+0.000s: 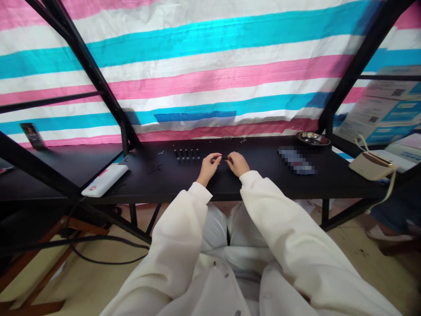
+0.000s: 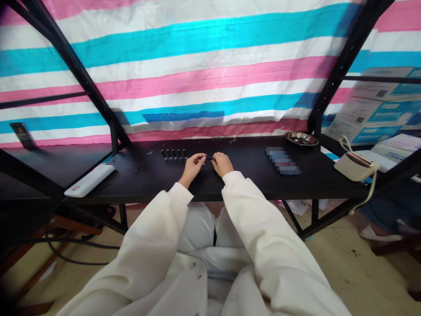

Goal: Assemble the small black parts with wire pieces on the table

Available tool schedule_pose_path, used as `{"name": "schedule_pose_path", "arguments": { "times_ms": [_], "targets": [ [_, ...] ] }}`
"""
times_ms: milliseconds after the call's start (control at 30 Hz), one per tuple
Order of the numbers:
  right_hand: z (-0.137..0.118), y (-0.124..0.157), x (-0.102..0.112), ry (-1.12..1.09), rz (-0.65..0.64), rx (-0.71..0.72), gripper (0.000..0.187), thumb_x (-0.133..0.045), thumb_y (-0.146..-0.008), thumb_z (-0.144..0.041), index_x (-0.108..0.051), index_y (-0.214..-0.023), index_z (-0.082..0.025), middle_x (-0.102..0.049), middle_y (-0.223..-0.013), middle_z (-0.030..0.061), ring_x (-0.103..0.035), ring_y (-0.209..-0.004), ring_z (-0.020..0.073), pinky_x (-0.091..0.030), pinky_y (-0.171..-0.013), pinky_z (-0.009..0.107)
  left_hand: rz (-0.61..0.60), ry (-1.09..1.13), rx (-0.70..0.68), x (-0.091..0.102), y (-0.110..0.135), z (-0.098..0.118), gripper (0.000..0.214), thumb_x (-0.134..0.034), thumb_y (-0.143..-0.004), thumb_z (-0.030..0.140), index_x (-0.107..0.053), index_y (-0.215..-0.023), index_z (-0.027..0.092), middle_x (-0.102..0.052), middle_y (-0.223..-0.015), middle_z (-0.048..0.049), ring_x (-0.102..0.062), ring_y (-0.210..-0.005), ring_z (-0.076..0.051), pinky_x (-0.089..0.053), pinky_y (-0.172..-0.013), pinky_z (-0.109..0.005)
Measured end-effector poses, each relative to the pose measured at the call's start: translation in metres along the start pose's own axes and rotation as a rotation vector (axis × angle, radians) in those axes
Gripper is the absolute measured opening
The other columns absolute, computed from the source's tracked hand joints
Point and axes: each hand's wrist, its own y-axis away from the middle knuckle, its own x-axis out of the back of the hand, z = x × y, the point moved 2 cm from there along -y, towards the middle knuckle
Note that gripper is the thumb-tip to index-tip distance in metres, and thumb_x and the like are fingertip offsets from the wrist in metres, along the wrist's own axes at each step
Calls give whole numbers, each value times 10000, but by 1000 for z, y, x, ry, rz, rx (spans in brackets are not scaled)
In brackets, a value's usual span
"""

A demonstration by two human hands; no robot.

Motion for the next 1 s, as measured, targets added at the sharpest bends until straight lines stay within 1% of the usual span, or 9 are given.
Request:
{"name": "schedule_pose_path", "arguments": {
  "times_ms": [133,300,467,533,633,700,833,933,1000],
  "targets": [
    [1,0,0,3,11,15,65,-488,-823,-173,-528,-773,-182,-560,-765,71,-474,-705,195,-353,-674,304,-7,-25,-6,0,0,-2,263,-588,-771,321,-651,-946,135,-666,-932,-81,-575,-613,-87,-491,-628,-233],
    [0,0,0,-11,13,10,66,-495,-823,-189,-529,-768,-180,-564,-764,70,-478,-701,190,-352,-674,301,-4,-30,-2,0,0,2,292,-591,-772,352,-652,-959,136,-662,-918,-77,-556,-595,-76,-479,-615,-222],
    [-5,1,2,-87,41,1,109,-477,-847,-238,-528,-766,-185,-566,-747,59,-490,-688,179,-362,-683,296,52,38,82,-2,1,5,439,-634,-727,394,-598,-1081,137,-637,-854,-53,-525,-558,-62,-419,-519,-189],
    [-7,1,3,-113,52,14,106,-468,-847,-232,-532,-779,-183,-567,-743,57,-494,-686,177,-371,-683,294,35,27,100,-4,1,4,424,-654,-699,408,-621,-1012,124,-629,-811,-46,-502,-543,-62,-392,-492,-188],
    [-9,1,3,-132,55,43,96,-460,-838,-212,-541,-796,-184,-571,-741,55,-499,-690,176,-385,-696,297,-5,-36,105,-8,2,2,344,-650,-688,431,-652,-814,111,-605,-683,-26,-450,-506,-64,-366,-479,-200],
    [-9,1,2,-135,51,47,103,-455,-839,-210,-545,-793,-188,-573,-744,54,-504,-695,176,-392,-701,299,-10,-77,114,-10,1,0,336,-631,-700,445,-654,-758,114,-584,-614,-14,-434,-489,-72,-358,-478,-209],
    [-7,0,-2,-143,-13,15,69,-498,-823,-217,-557,-833,-183,-584,-755,51,-513,-695,174,-405,-696,298,52,-247,153,-5,-5,-1,306,-627,-709,417,-677,-784,124,-626,-645,-35,-524,-561,-115,-402,-548,-227],
    [-5,0,-5,-147,-67,-14,80,-523,-807,-203,-563,-872,-179,-594,-769,47,-521,-702,168,-413,-702,292,142,-510,264,8,-14,-2,277,-611,-729,393,-693,-828,147,-672,-746,-73,-605,-698,-173,-434,-637,-257],
    [-5,1,-6,-146,-84,-27,85,-516,-806,-185,-564,-875,-180,-599,-783,45,-527,-710,164,-416,-710,287,169,-679,339,19,-20,-4,267,-592,-746,393,-698,-858,175,-686,-820,-91,-627,-783,-211,-444,-677,-282]
  ]
}}
